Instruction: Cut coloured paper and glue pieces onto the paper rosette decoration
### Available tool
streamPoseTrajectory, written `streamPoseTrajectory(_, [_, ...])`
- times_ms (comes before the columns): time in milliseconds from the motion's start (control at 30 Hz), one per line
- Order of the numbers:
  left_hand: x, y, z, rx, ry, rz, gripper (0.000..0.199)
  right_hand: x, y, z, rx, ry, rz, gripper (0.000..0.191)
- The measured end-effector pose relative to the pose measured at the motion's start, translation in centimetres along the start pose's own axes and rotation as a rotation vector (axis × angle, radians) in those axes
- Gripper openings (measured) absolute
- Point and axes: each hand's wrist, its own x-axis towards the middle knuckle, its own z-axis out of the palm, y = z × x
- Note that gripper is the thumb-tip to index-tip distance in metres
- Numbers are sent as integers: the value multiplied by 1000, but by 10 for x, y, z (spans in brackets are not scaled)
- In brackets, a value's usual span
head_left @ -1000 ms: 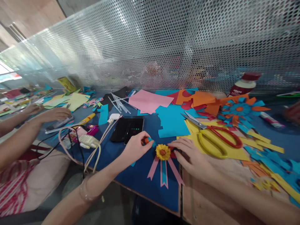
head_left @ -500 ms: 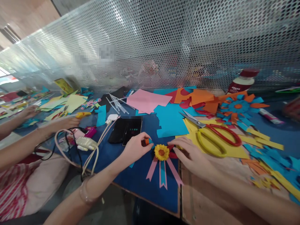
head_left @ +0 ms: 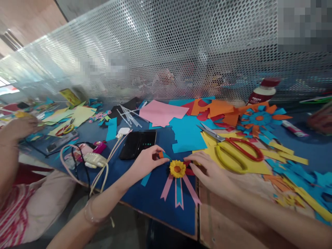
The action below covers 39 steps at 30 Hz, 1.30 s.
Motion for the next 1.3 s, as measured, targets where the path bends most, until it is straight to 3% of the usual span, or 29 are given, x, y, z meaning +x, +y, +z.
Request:
streamPoseTrajectory(233, [-1, -1, -13, 78, 43, 49, 37, 0, -1, 0, -21, 10, -6, 22])
streamPoseTrajectory(467, [-9, -4, -11, 159, 95, 66, 33, 1, 0, 2, -11, 12, -2, 22])
streamPoseTrajectory(800, [-5, -6, -14, 200, 93, 100, 20, 1, 2, 3, -28, 35, -12, 22])
streamPoseTrajectory(1033, [-5, -7, -27, 281, 102, 136, 22, 0, 5, 6, -20, 27, -11, 22])
streamPoseTrajectory(1133, [-5, -4, -30, 210, 83, 107, 25, 1, 5, 6, -15, 30, -14, 22])
streamPoseTrajectory(1300, [-5, 0, -22, -58, -73, -14, 32, 0, 3, 4, -13, 32, -11, 22])
